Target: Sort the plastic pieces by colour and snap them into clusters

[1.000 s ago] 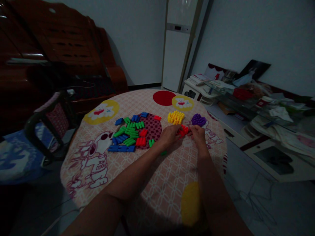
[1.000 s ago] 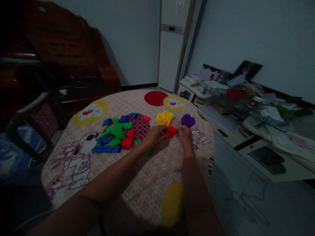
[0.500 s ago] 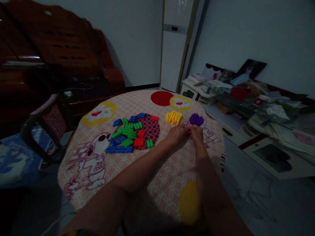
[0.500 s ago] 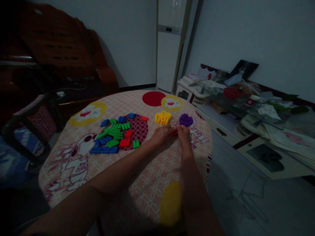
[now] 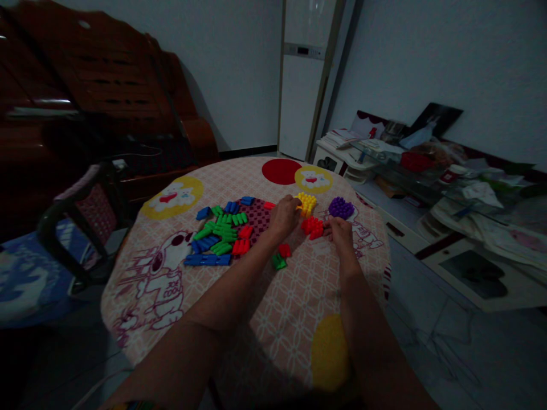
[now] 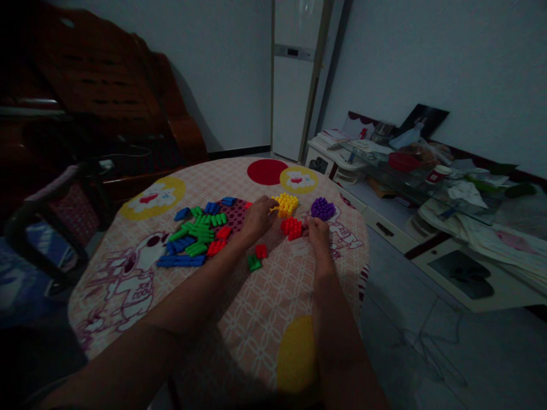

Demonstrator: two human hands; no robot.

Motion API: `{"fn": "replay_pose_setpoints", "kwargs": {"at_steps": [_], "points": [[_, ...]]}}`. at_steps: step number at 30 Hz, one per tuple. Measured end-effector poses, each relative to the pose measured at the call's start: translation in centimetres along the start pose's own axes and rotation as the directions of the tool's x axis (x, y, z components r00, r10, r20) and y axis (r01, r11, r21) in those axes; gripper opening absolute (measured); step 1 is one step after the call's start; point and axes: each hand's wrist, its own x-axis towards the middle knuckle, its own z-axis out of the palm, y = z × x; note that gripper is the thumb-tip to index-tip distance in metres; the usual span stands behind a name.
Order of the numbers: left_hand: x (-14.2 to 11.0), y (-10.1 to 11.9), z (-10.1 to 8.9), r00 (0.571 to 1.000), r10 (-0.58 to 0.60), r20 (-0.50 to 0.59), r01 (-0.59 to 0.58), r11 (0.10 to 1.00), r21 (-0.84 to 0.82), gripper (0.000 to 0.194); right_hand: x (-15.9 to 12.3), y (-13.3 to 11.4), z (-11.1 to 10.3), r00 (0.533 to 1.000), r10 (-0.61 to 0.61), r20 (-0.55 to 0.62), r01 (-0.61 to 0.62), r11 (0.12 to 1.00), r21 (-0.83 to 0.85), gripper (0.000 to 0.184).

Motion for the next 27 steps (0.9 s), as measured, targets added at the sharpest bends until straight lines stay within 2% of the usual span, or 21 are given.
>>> {"fn": "replay_pose_setpoints", "kwargs": {"at_steps": [2,4,6,8,12,15,19,23,27], "points": [[1.1,-2.6,-0.3,0.995,-0.093,-0.037,0.095,0.994,0.059,0.037,-0.1,-0.2,0.1,1.0,0.008,-0.008,-0.008,1.0,0.015,0.038],[1.8,-5.0,-0.3,0.987,-0.162,0.022,0.157,0.978,0.137,0.038,-0.2,-0.4,0.2,1.0,0.017,-0.014,-0.017,1.0,0.017,0.036],[2.2,-6.7,0.0,0.976,-0.189,0.106,0.164,0.964,0.208,0.033,-0.3,-0.7,0.2,1.0,0.023,-0.017,-0.023,1.0,0.014,0.036],[2.4,-7.8,0.3,0.97,-0.195,0.142,0.156,0.956,0.247,0.03,-0.3,-0.9,0.3,1.0,0.025,-0.017,-0.025,1.0,0.016,0.036],[2.8,-8.4,-0.1,0.966,-0.234,0.109,0.201,0.946,0.254,0.029,-0.4,-1.0,0.3,0.999,0.034,-0.019,-0.033,0.998,0.044,0.034],[2.8,-7.4,-1.3,0.972,-0.226,0.07,0.209,0.959,0.193,0.032,-0.4,-1.0,0.4,0.999,0.035,-0.014,-0.034,0.998,0.062,0.033],[1.2,-4.1,-2.2,0.992,-0.115,0.049,0.117,0.992,-0.042,0.03,-0.4,-0.9,0.4,0.999,0.031,-0.023,-0.03,0.998,0.046,0.033],[-1.3,-0.4,-1.5,0.996,0.036,0.078,-0.017,0.973,-0.231,0.025,-0.5,-1.1,0.4,0.999,0.047,-0.011,-0.047,0.999,0.009,0.033],[-2.6,1.2,0.0,0.993,0.08,0.091,-0.059,0.975,-0.214,0.019,-0.5,-1.0,0.3,0.999,0.035,-0.011,-0.035,0.999,-0.003,0.036]]}}
